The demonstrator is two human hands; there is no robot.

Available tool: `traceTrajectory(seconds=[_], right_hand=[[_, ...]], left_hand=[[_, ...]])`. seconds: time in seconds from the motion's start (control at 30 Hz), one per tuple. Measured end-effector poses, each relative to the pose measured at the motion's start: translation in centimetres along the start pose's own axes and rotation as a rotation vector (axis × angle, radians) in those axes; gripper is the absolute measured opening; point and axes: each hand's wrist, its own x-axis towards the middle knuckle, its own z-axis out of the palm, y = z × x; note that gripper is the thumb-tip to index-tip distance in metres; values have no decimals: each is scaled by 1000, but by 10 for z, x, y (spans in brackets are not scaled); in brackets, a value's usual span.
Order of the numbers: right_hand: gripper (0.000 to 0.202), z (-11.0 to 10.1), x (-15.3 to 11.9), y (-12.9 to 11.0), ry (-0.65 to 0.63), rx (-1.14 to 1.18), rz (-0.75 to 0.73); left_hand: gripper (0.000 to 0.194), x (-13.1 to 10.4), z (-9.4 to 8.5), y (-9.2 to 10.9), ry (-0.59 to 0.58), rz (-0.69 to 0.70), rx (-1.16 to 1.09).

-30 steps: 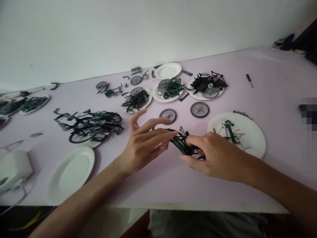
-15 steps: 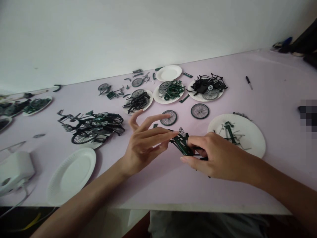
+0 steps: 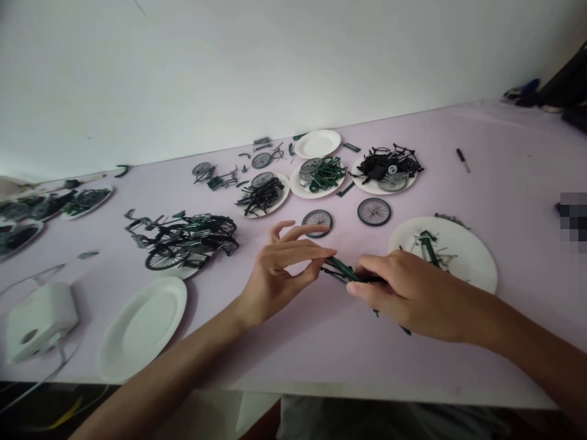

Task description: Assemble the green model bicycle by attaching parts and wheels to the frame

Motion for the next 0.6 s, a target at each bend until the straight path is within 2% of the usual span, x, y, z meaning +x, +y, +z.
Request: traceTrajectory(seconds=[0.17,0.37,0.6], right_hand=[[38,3,2,4,4,-52,-11],[32,7,5,6,98,-251,-70],[25,8,6,9,219,-385,-144]], left_hand=[[19,-2,3,0,-8,1,-14],[16,-5,10,-3,32,151,194],[26,-5,9,-3,0,197,327]])
